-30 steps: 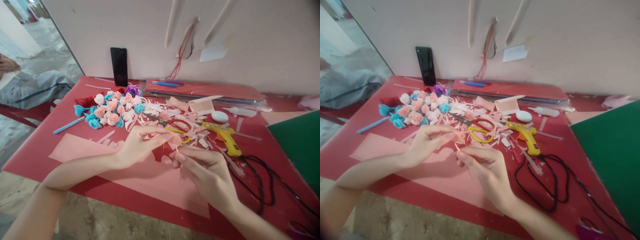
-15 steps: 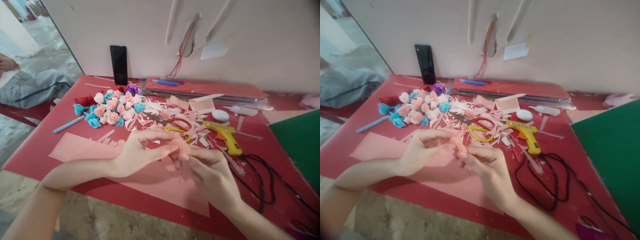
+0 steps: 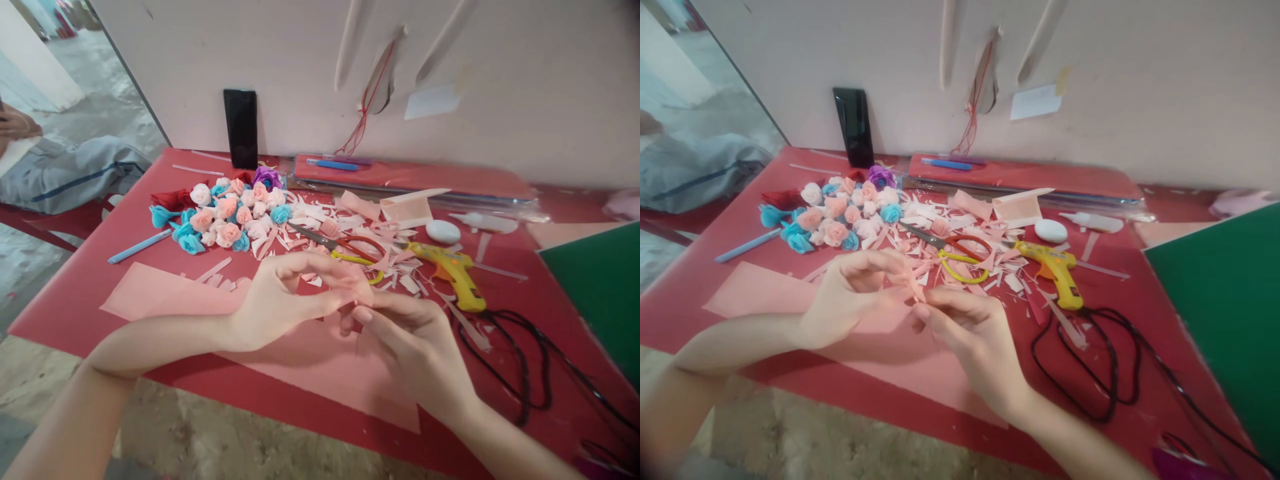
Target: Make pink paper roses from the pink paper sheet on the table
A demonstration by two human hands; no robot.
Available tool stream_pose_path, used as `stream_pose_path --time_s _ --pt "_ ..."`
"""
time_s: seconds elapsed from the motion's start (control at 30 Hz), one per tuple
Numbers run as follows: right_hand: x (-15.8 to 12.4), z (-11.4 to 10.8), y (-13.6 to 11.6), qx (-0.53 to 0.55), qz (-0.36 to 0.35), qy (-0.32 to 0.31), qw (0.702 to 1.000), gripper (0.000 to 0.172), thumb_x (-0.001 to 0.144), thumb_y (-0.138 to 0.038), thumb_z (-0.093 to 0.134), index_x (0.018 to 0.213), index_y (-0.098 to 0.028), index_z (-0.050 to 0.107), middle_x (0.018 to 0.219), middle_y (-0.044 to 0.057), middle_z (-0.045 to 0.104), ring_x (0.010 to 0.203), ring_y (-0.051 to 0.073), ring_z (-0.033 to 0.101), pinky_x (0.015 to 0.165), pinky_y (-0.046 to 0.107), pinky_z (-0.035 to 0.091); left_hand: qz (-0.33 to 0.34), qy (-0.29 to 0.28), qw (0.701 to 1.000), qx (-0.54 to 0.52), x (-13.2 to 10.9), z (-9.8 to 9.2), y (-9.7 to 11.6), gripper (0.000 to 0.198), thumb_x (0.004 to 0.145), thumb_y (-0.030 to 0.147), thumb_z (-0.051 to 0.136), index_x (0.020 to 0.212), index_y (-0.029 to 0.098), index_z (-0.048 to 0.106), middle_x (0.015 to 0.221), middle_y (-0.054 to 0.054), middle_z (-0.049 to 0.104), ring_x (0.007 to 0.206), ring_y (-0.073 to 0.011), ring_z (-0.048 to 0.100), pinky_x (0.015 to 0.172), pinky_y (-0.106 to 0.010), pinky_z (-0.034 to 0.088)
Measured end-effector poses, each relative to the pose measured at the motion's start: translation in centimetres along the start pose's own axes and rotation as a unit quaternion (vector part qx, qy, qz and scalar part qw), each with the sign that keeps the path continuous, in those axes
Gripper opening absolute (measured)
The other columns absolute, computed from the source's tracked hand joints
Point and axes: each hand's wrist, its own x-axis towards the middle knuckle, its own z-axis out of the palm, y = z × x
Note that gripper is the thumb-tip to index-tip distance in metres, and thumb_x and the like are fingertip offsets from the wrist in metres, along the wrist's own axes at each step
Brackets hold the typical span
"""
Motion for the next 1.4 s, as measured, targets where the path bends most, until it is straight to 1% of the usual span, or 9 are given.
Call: stream_pose_path --time_s 0.1,0.23,0.57,0.7,0.8,0.9,1.0,1.13,1.4 --pt "-0.25 0.11 -0.02 -0.023 -0.016 0.026 0.999 0.012 0.072 -0.025 0.069 0.061 -0.02 0.07 0.053 0.0 0.066 0.045 0.008 0.057 0.042 0.014 0.045 -0.009 0.014 0.999 -0.029 -0.05 0.11 0.02 0.009 0.07 0.012 0.069 0.075 0.019 0.066 0.073 0.003 0.067 0.062 -0.0079 0.063 0.061 -0.02 0.053" --pt "-0.47 0.19 -0.13 -0.033 -0.024 0.012 0.999 0.019 0.074 -0.029 0.067 0.058 -0.019 0.07 0.053 0.001 0.066 0.046 0.01 0.058 0.041 0.016 0.046 -0.032 0.002 0.997 -0.075 -0.04 0.4 0.17 0.009 0.07 0.009 0.067 0.073 0.017 0.065 0.069 0.002 0.068 0.054 -0.0082 0.062 0.056 -0.022 0.053" --pt "-0.48 0.09 0.11 0.057 0.023 -0.01 0.998 0.016 0.076 -0.028 0.068 0.062 -0.02 0.07 0.054 -0.001 0.064 0.042 0.007 0.054 0.04 0.015 0.043 -0.04 -0.01 0.996 -0.075 -0.23 0.35 -0.21 0.013 0.068 0.007 0.069 0.076 0.018 0.068 0.071 0.001 0.069 0.065 -0.009 0.063 0.066 -0.022 0.052" --pt "-0.24 0.19 -0.2 0.068 0.037 -0.027 0.997 0.022 0.078 -0.025 0.066 0.057 -0.019 0.069 0.051 -0.002 0.063 0.044 0.005 0.054 0.044 0.011 0.044 -0.065 -0.029 0.995 -0.065 -0.3 0.29 0.01 0.008 0.071 0.012 0.068 0.078 0.016 0.067 0.069 0.0 0.068 0.064 -0.0113 0.063 0.066 -0.026 0.053" --pt "-0.2 0.36 -0.29 0.094 0.052 -0.051 0.993 0.022 0.079 -0.025 0.065 0.058 -0.019 0.069 0.051 -0.002 0.063 0.044 0.005 0.056 0.047 0.01 0.046 -0.063 -0.049 0.995 -0.065 -0.36 0.24 0.03 0.004 0.074 0.015 0.066 0.078 0.017 0.067 0.063 0.001 0.066 0.056 -0.0095 0.061 0.063 -0.025 0.054" --pt "-0.27 0.51 -0.18 0.113 0.06 -0.059 0.99 0.021 0.079 -0.026 0.065 0.06 -0.018 0.069 0.053 -0.002 0.065 0.047 0.005 0.058 0.05 0.01 0.049 -0.045 -0.029 0.997 -0.054 -0.36 0.23 -0.05 0.006 0.073 0.012 0.067 0.076 0.017 0.067 0.068 0.001 0.068 0.058 -0.0089 0.063 0.063 -0.023 0.054" --pt "-0.37 0.57 0.01 0.105 0.051 -0.046 0.992 0.018 0.078 -0.025 0.066 0.061 -0.019 0.07 0.055 -0.001 0.066 0.048 0.006 0.06 0.048 0.01 0.049 -0.021 0.003 0.999 -0.034 -0.25 0.29 -0.08 0.007 0.068 0.011 0.07 0.069 0.017 0.067 0.074 0.0 0.069 0.07 -0.0102 0.064 0.069 -0.022 0.054" --pt "-0.59 0.65 0.17 0.071 0.007 -0.008 0.997 0.006 0.074 -0.021 0.069 0.068 -0.022 0.072 0.062 0.0 0.071 0.052 0.009 0.064 0.049 0.013 0.053 -0.007 0.02 0.999 -0.03 -0.1 0.35 -0.07 0.007 0.066 0.013 0.072 0.068 0.017 0.066 0.071 0.0 0.067 0.064 -0.0092 0.062 0.062 -0.021 0.052" --pt "-0.88 0.87 -0.05 -0.024 -0.053 0.014 0.998 0.015 0.077 -0.023 0.065 0.064 -0.02 0.071 0.055 0.001 0.067 0.048 0.012 0.062 0.041 0.017 0.052 -0.009 0.022 0.999 -0.027 -0.27 0.32 -0.28 0.008 0.066 0.02 0.073 0.069 0.017 0.066 0.071 -0.001 0.064 0.063 -0.0103 0.061 0.063 -0.024 0.052"
